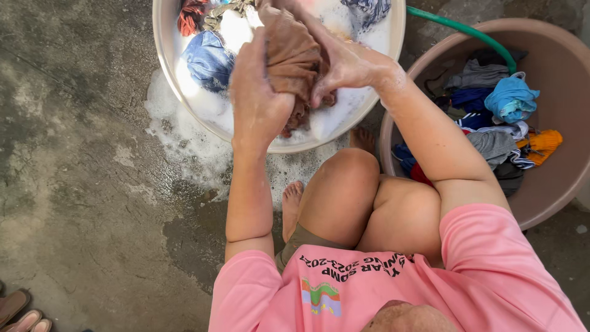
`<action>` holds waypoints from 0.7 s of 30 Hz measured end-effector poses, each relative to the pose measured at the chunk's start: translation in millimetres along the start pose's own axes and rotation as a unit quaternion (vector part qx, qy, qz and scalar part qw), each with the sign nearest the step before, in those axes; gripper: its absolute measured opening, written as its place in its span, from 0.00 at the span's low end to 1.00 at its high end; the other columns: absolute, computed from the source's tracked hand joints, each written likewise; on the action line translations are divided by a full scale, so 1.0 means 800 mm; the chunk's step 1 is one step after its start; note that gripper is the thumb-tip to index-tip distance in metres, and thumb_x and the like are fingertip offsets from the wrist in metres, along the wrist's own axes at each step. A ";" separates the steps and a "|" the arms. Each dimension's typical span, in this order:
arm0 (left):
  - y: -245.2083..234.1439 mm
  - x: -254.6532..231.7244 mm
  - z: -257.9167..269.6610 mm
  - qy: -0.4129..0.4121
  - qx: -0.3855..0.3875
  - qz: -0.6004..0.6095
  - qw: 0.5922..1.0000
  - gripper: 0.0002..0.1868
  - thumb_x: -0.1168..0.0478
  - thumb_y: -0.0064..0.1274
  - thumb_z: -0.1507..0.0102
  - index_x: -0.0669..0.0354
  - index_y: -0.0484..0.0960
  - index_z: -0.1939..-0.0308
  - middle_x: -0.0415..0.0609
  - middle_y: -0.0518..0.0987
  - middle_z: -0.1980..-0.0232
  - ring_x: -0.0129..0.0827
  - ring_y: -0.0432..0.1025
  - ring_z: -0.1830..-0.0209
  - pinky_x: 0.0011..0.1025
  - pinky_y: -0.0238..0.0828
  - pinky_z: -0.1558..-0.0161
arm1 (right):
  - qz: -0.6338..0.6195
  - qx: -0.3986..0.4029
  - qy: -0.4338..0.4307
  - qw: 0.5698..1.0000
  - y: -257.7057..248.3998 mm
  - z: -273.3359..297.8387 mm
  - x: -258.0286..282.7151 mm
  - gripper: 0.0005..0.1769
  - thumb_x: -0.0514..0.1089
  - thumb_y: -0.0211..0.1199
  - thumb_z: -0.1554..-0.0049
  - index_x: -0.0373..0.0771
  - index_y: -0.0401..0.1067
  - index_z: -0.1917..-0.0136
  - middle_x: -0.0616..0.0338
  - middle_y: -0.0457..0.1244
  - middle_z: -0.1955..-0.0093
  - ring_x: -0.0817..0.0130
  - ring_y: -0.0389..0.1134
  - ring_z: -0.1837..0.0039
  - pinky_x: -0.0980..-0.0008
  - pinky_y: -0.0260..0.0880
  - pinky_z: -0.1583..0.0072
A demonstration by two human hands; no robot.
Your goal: The person washes clothes by scrubbing garments in a basin of soapy water, wringing them out by hand, and placing them into an adjacent basin.
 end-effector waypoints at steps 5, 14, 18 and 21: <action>0.083 0.141 0.005 -0.091 0.150 -0.157 0.972 0.38 0.71 0.58 0.48 0.54 0.73 0.32 0.64 0.65 0.30 0.63 0.51 0.27 0.63 0.46 0.27 | 0.087 0.043 -0.057 0.994 0.023 -0.035 -0.070 0.81 0.47 0.87 0.59 0.49 0.28 0.13 0.45 0.36 0.10 0.53 0.37 0.10 0.53 0.38 0.14; 0.278 0.449 0.144 -0.306 0.385 -0.278 0.825 0.42 0.70 0.54 0.47 0.51 0.58 0.29 0.60 0.47 0.25 0.64 0.39 0.29 0.67 0.41 0.40 | 0.281 0.122 0.300 0.903 0.142 -0.016 -0.341 0.82 0.60 0.84 0.72 0.59 0.34 0.15 0.42 0.40 0.16 0.35 0.38 0.16 0.37 0.43 0.21; 0.300 0.465 0.166 -0.334 0.390 -0.256 0.819 0.34 0.67 0.53 0.45 0.56 0.64 0.34 0.63 0.58 0.33 0.61 0.51 0.35 0.60 0.52 0.41 | 0.327 0.118 0.286 0.893 0.152 -0.013 -0.371 0.78 0.64 0.82 0.71 0.51 0.40 0.18 0.39 0.43 0.18 0.36 0.41 0.19 0.40 0.44 0.23; 0.292 0.457 0.154 -0.347 0.388 -0.220 0.825 0.28 0.65 0.52 0.44 0.60 0.69 0.39 0.65 0.66 0.39 0.60 0.60 0.39 0.55 0.60 0.41 | 0.340 0.121 0.265 0.894 0.144 -0.020 -0.347 0.76 0.66 0.80 0.70 0.44 0.43 0.20 0.37 0.45 0.20 0.37 0.43 0.20 0.42 0.46 0.25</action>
Point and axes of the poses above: each hand's wrist, its own z-axis away from the middle knuckle, its own y-axis out of the palm, x = y × z, the point moved 3 cm from there along -z, towards the middle knuckle
